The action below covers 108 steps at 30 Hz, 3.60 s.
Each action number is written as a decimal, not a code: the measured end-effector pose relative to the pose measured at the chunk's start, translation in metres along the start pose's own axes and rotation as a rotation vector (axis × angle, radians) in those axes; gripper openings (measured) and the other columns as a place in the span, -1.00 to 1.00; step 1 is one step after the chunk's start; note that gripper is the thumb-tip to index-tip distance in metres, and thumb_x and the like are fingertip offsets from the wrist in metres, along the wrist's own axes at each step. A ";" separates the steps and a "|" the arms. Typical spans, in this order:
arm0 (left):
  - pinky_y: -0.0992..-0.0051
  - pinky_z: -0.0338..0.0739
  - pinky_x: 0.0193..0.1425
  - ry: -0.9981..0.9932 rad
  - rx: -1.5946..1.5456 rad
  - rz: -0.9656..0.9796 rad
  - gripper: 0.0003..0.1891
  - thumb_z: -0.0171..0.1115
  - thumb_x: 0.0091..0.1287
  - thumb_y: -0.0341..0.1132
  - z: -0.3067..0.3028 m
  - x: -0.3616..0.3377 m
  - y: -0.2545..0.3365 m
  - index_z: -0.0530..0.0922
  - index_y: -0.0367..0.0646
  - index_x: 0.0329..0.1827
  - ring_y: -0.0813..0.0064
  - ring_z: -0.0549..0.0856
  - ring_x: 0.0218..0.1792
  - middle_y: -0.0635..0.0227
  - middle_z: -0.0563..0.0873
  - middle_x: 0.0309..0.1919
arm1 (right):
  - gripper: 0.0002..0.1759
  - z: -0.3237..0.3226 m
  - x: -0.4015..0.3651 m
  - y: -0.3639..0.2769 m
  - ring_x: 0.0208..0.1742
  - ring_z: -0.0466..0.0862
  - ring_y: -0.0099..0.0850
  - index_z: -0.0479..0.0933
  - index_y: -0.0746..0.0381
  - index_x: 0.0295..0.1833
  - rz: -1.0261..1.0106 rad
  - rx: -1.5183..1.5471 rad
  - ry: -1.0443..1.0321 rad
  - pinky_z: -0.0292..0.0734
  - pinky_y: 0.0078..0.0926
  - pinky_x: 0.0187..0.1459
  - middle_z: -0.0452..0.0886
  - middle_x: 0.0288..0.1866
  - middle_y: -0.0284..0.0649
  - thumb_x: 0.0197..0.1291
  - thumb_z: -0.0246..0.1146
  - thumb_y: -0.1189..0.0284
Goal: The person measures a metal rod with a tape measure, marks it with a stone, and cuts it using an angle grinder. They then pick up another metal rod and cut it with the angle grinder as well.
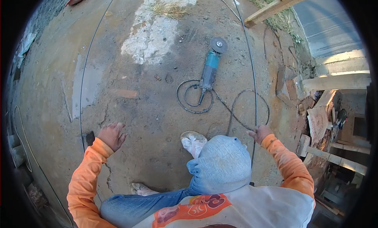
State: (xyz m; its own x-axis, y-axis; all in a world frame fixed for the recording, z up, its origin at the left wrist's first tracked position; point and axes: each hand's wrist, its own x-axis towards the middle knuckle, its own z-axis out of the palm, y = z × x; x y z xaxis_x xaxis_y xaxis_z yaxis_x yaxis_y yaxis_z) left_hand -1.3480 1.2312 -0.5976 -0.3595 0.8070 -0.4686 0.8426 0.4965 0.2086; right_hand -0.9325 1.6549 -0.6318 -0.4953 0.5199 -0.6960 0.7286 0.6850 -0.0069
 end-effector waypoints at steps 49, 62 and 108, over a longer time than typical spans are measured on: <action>0.02 0.55 -0.09 0.695 -2.306 0.637 -0.29 0.47 -0.07 -0.01 -0.022 -0.101 0.024 0.43 -0.37 0.02 -0.02 0.65 -0.14 -0.08 0.64 -0.21 | -0.24 -0.123 -0.101 -0.552 -0.19 0.49 -0.27 0.36 0.34 0.01 -1.114 1.014 -0.173 0.41 -0.32 -0.14 0.46 -0.19 -0.10 -0.06 0.23 -0.11; 0.43 0.47 0.03 1.191 -1.840 0.344 -0.22 0.58 -0.28 -0.18 0.002 -0.190 -0.056 0.41 -0.31 0.03 0.33 0.60 -0.09 0.14 0.63 -0.14 | -0.25 -0.128 -0.130 -0.662 0.03 0.54 -0.21 0.18 0.32 0.31 -1.086 1.006 -0.113 0.46 -0.29 0.10 0.43 0.13 0.01 0.28 -0.05 -0.09; 0.51 0.54 -0.14 0.972 -2.208 0.246 -0.39 0.46 0.02 -0.19 0.061 -0.112 -0.060 0.39 -0.22 0.09 0.54 0.61 -0.18 0.36 0.59 -0.16 | -0.21 -0.059 -0.067 -0.661 -0.28 0.63 -0.37 0.45 0.43 -0.04 -0.740 0.922 -0.190 0.53 -0.46 -0.25 0.57 -0.27 -0.08 0.02 0.26 -0.16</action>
State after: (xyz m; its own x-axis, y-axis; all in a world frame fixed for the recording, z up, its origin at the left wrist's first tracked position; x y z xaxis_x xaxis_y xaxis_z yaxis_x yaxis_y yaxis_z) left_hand -1.3341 1.0915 -0.6105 -0.9055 0.4162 -0.0826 -0.3551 -0.6366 0.6846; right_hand -1.4086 1.1978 -0.5382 -0.9159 0.0170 -0.4010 0.4000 0.1215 -0.9084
